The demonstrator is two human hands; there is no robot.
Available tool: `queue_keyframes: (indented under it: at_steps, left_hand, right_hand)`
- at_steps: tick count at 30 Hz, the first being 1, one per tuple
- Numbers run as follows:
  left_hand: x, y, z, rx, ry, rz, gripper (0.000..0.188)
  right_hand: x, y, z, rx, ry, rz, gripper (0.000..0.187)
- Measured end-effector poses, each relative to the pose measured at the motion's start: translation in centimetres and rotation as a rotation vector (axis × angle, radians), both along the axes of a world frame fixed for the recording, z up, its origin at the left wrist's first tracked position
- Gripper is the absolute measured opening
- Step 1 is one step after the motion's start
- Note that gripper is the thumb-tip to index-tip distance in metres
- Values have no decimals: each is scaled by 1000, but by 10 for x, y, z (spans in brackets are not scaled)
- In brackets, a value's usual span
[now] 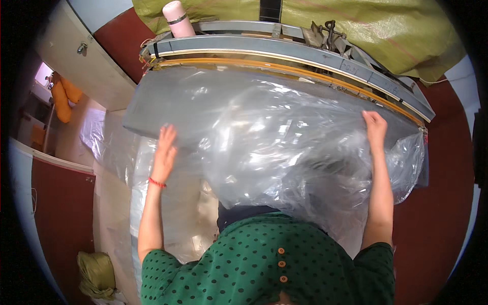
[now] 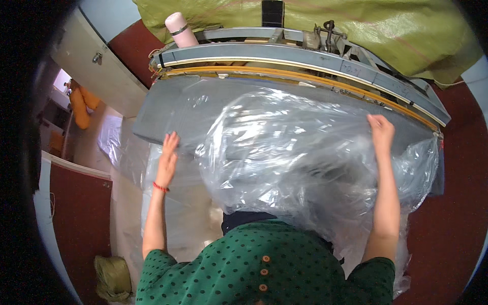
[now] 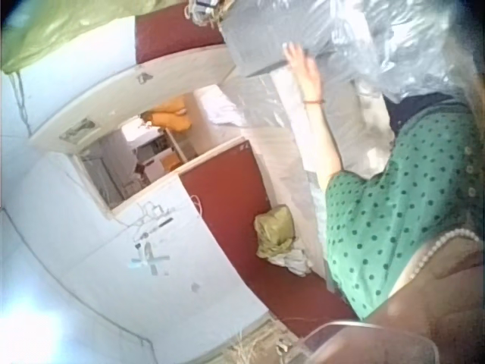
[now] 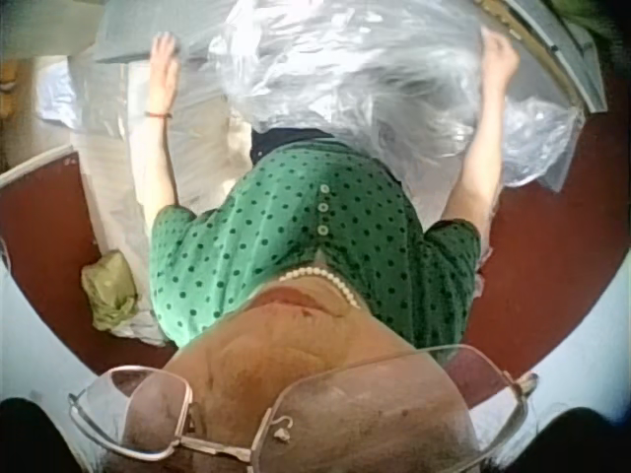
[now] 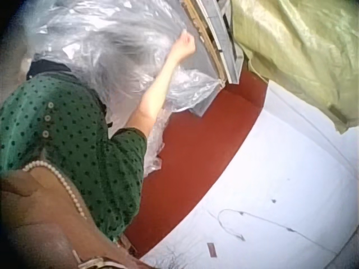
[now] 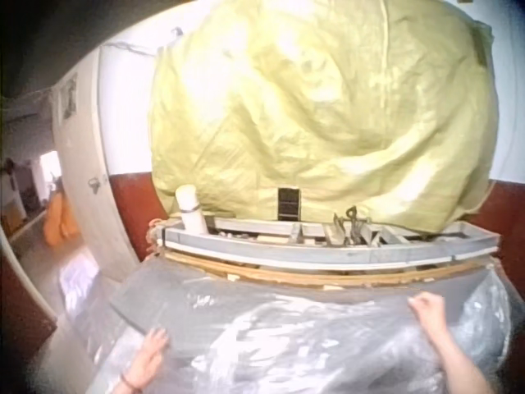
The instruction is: The recorder is aligning and smoothing a large plastic sheet onto an industrial heat-sealing machine.
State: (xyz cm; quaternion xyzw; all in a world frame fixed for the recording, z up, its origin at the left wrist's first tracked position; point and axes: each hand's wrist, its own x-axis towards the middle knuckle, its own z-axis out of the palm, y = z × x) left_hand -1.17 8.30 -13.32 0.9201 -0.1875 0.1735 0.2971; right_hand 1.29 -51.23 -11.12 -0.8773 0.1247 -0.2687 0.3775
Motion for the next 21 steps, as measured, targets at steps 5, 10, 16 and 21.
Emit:
queue_keyframes:
  at_steps: [5, 10, 16, 21]
  left_hand:
    - [-60, -69, 10, -31, -69, 16, 33]
    - [-68, -95, -35, -12, 558, -453, 22]
    - [-54, -95, -45, -734, 530, -50, 6]
    - [-1, -57, 22, -1642, 194, 129, 11]
  right_hand:
    - [-56, -72, -6, 7, -1, -103, 18]
    - [-75, -92, -10, 26, -19, -152, 17]
    - [-76, -91, -10, -9, -36, -164, 16]
    - [-76, -88, -9, 38, 32, -122, 17]
